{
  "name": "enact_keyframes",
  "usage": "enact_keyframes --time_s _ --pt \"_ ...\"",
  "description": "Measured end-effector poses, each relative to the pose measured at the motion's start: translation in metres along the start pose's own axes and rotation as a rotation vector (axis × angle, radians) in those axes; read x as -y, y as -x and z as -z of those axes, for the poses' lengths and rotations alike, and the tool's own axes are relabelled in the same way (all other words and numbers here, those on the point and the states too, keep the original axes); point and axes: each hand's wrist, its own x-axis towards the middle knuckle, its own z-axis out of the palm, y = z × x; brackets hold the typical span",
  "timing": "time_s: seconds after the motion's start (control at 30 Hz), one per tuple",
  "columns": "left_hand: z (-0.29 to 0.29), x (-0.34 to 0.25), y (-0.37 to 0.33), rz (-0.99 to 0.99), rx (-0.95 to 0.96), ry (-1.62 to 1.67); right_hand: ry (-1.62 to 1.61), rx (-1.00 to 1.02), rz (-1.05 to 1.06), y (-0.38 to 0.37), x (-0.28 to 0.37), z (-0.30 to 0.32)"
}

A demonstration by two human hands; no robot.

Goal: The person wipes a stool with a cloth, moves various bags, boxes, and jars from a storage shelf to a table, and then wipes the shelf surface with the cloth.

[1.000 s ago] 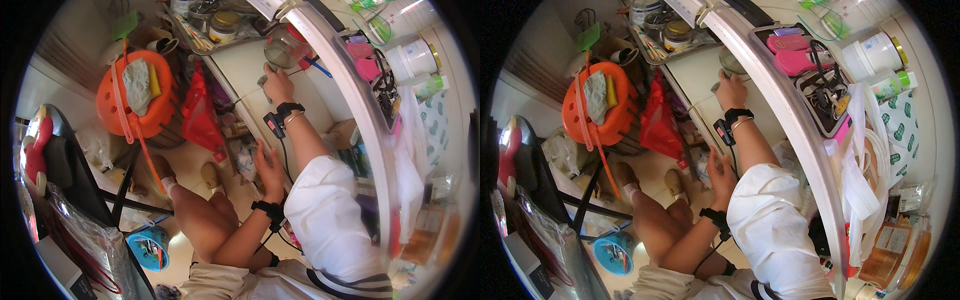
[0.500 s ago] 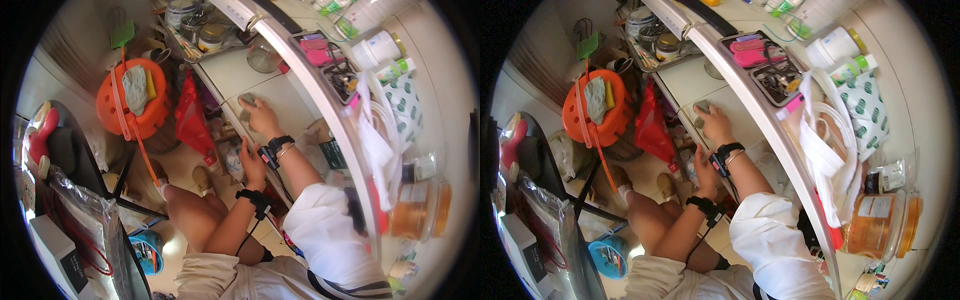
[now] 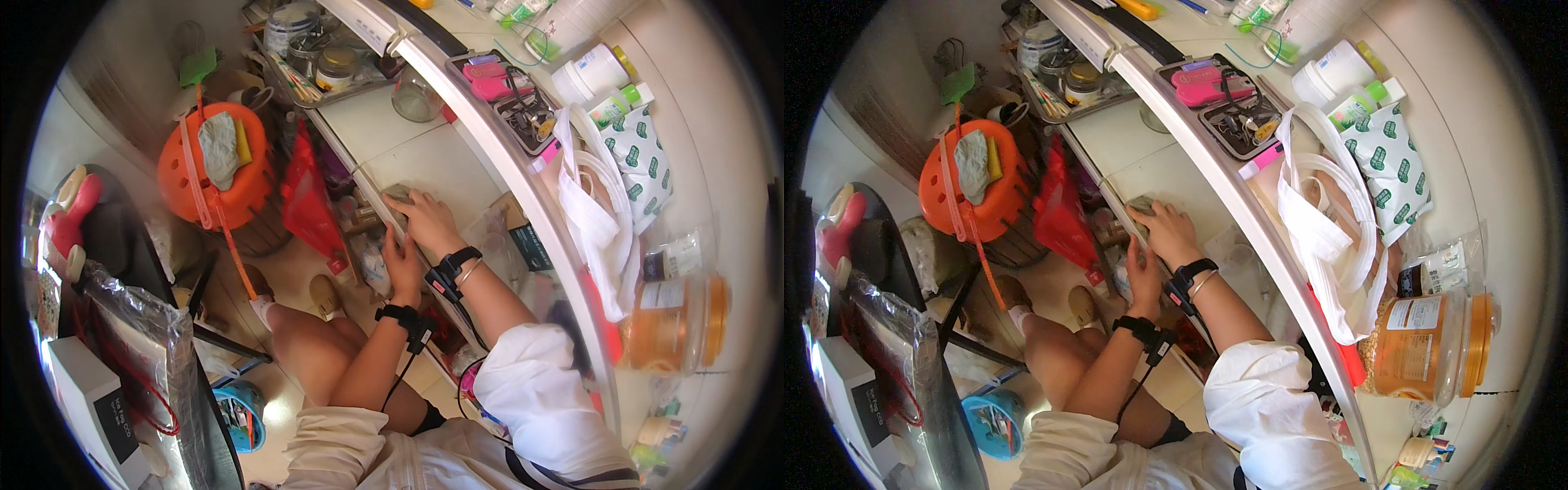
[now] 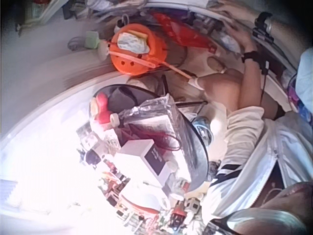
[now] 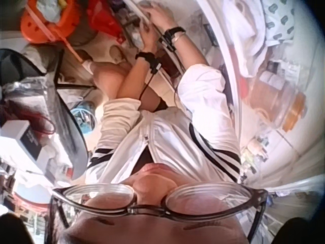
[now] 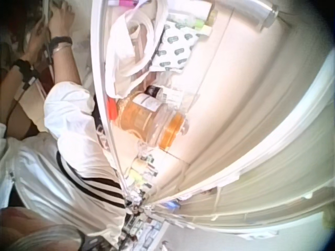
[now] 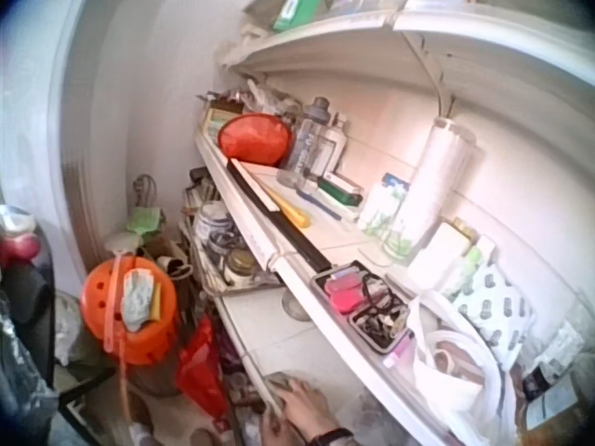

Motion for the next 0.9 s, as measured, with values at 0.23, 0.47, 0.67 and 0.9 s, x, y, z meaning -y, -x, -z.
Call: enact_keyframes --time_s 0.23,0.47,0.67,0.9 --pt "0.003 0.024 -0.012 0.003 -0.023 0.066 0.015 -0.068 -0.026 -0.049 0.014 -0.009" --pt "0.003 0.043 -0.023 -0.108 0.066 0.184 -0.044 -0.033 -0.085 -0.083 0.018 -0.01" --pt "0.01 0.007 -0.012 -0.013 0.023 0.189 -0.14 0.072 -0.032 -0.045 0.005 -0.004" --pt "0.003 -0.014 0.0 0.073 0.004 -0.026 -0.067 0.288 -0.055 -0.017 0.0 0.016"
